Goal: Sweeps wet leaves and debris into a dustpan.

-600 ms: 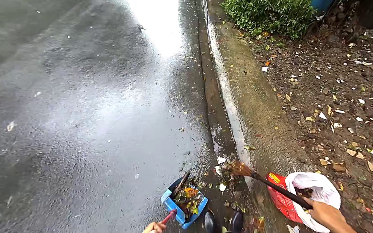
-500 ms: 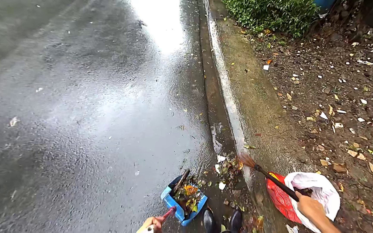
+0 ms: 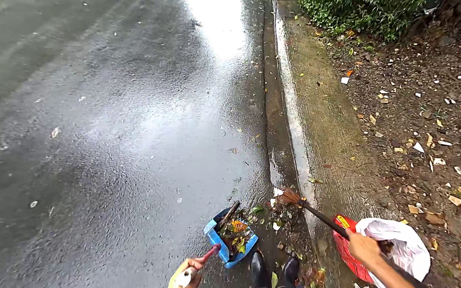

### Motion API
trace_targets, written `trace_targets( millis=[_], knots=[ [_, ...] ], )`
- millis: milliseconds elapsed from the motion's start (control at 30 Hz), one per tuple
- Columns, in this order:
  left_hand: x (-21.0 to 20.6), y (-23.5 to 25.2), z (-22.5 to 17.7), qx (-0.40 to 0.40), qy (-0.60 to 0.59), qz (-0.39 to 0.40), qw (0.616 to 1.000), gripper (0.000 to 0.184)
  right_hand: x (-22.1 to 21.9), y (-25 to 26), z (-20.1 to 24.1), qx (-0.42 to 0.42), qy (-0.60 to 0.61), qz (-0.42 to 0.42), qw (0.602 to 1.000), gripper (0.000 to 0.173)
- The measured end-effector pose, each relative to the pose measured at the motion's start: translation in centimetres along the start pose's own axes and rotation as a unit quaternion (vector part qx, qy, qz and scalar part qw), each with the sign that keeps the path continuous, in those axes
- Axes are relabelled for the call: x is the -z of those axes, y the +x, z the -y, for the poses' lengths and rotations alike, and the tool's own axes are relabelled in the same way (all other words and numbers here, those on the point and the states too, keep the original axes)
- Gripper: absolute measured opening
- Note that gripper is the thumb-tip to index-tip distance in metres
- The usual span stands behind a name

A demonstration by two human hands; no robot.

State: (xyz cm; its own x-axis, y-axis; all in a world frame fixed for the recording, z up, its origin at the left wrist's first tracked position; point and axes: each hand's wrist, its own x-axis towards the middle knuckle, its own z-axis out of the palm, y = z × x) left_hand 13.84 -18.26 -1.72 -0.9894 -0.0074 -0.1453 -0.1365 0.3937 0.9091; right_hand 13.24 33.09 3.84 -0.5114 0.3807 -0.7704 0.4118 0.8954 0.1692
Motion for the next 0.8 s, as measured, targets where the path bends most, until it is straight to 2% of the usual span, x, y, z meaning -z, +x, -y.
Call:
trace_targets(
  millis=[67, 133, 267, 333, 400, 533, 667, 733, 800],
  knots=[
    [-0.5, 0.0, -0.1, 0.005, 0.007, -0.005, 1.000, 0.015, -2.5, 1.9, 2.2, 0.007, -0.026, 0.003, 1.000, 0.059],
    [-1.0, -0.1, -0.3, 0.004, 0.022, -0.022, 0.999, 0.013, -3.0, 1.3, 2.6, 0.033, -0.058, 0.040, 0.997, 0.060],
    [-0.7, -0.3, 0.2, -0.020, 0.017, -0.048, 0.999, 0.010, -0.9, -2.2, -2.8, 0.046, -0.031, 0.041, 0.998, 0.051],
    [-0.1, -0.4, 0.4, -0.026, 0.009, -0.042, 0.999, 0.008, -1.0, -3.4, -5.1, 0.019, -0.014, 0.020, 1.000, 0.051],
    [1.2, -0.2, 0.7, -0.024, 0.022, -0.023, 0.999, 0.010, -2.2, -4.3, -5.1, -0.019, 0.002, 0.008, 1.000, 0.053],
    [5.4, 0.6, 1.1, -0.031, 0.074, 0.060, 0.995, 0.013, -7.3, -5.8, 0.8, -0.087, 0.053, 0.018, 0.995, 0.054],
    [11.1, 1.2, 1.7, -0.048, 0.102, 0.099, 0.989, 0.015, -13.9, -11.0, 9.3, -0.054, 0.059, 0.095, 0.992, 0.058],
    [13.3, 0.9, 1.8, -0.046, 0.116, 0.110, 0.986, 0.015, -15.5, -13.9, 10.0, -0.034, 0.084, 0.110, 0.990, 0.054],
    [15.0, 0.5, 1.7, -0.034, 0.150, 0.132, 0.979, 0.017, -16.1, -16.2, 8.8, -0.037, 0.117, 0.105, 0.987, 0.051]
  ],
)
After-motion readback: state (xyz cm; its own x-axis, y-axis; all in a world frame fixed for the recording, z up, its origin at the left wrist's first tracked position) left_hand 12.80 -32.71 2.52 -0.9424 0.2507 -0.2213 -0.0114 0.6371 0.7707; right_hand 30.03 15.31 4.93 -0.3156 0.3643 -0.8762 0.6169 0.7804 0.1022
